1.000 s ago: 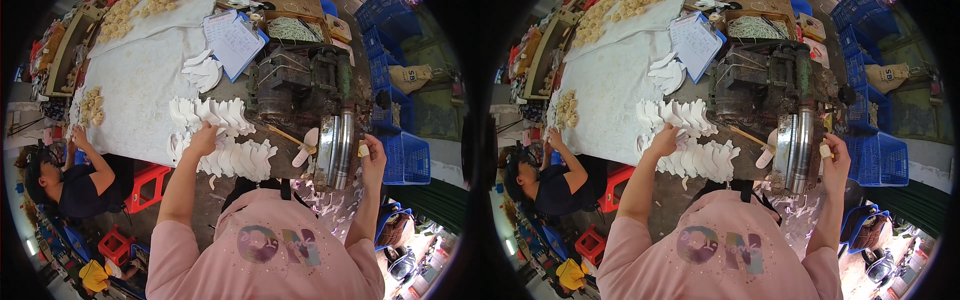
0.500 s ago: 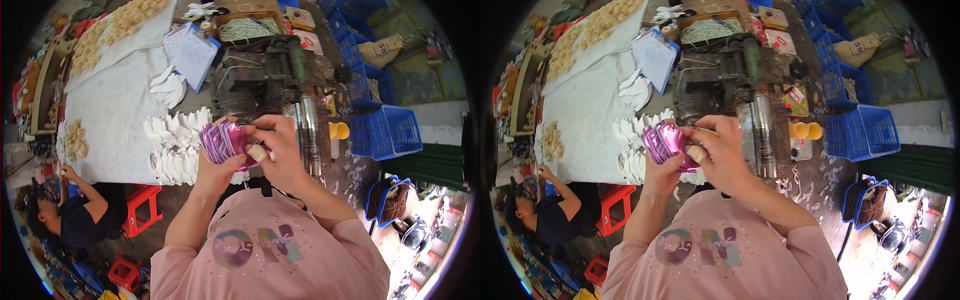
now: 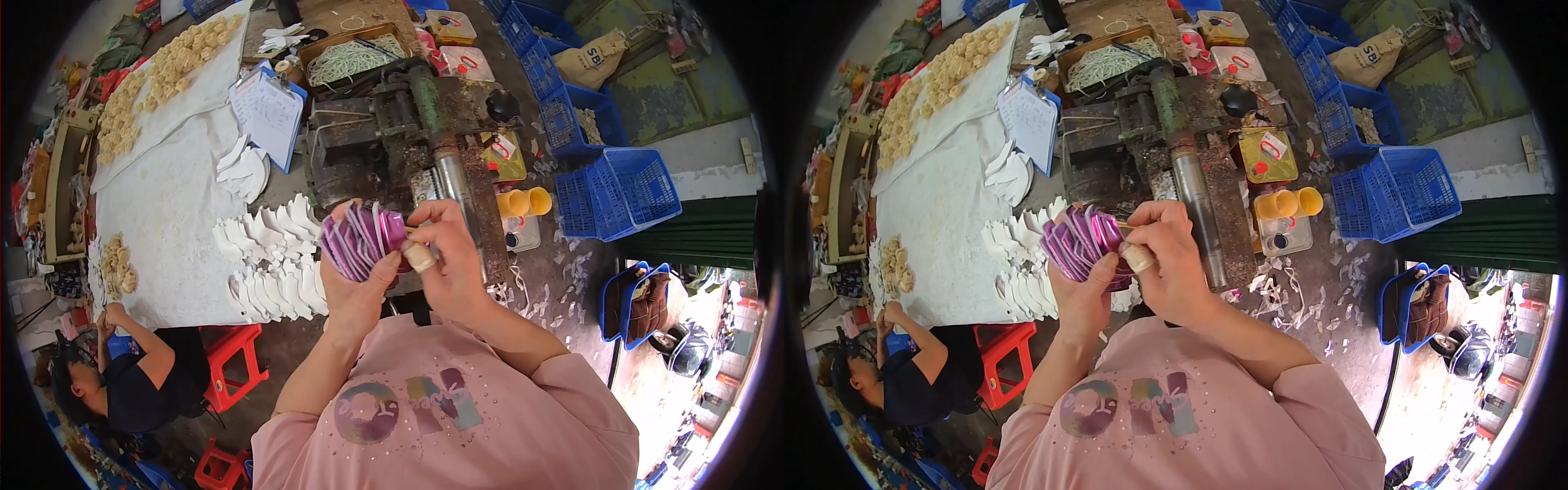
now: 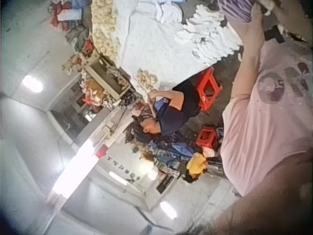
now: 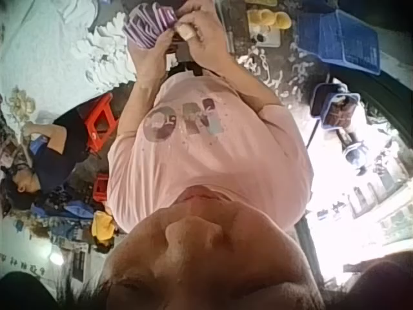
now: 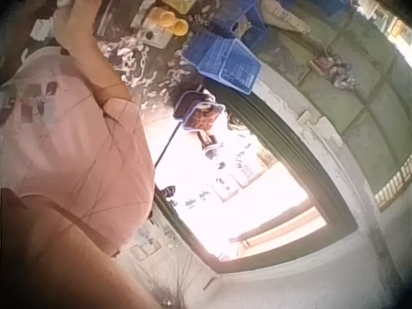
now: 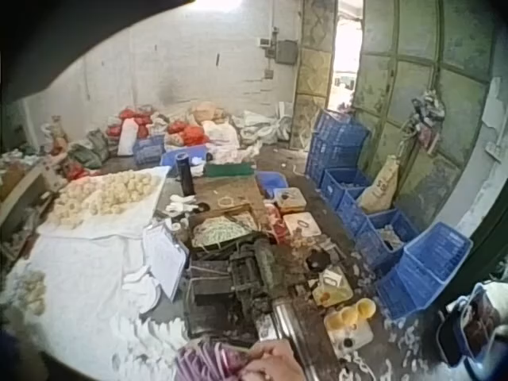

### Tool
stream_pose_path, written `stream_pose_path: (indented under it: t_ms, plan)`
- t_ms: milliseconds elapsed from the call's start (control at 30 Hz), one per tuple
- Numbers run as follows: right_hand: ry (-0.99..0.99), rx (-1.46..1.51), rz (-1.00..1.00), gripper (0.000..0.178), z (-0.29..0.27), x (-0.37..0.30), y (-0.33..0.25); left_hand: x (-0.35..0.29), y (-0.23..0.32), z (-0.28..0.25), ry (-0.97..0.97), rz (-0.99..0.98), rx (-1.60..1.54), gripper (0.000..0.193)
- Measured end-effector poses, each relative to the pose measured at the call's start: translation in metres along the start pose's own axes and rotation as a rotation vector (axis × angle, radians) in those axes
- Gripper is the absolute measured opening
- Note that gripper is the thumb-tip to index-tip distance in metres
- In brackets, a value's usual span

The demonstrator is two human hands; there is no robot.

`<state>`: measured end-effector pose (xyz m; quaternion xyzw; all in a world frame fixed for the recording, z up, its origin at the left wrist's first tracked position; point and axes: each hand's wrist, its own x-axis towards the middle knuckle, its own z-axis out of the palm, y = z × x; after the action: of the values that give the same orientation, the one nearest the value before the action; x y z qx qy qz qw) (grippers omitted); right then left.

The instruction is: The recorder is using a machine to apply glue or adhesive to shoe upper components and then stack them.

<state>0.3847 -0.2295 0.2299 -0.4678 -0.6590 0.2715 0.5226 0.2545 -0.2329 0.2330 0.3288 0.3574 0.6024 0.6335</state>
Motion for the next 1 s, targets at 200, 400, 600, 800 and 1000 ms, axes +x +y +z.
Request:
stream_pose_path:
  t_ms: [200,400,600,800,1000]
  plan:
    - [-0.211,-0.304,0.194,0.017,-0.108,0.041,0.016,0.019,-0.006,-0.045,0.089,-0.223,0.528,0.047]
    - [-0.629,-0.625,0.335,0.014,-0.133,0.028,0.069,0.013,-0.018,-0.001,-0.685,-0.071,1.067,0.068]
    - [-0.396,-0.497,0.159,0.018,-0.103,0.018,0.077,0.021,-0.021,-0.001,-0.647,-0.162,1.044,0.064]
    - [-0.213,-0.341,0.505,0.026,-0.112,0.015,0.078,0.007,-0.006,-0.029,-0.441,-0.137,0.842,0.057]
    - [-0.070,-0.186,0.602,0.023,-0.113,0.009,0.078,0.030,0.037,-0.177,0.000,0.140,1.209,0.064]
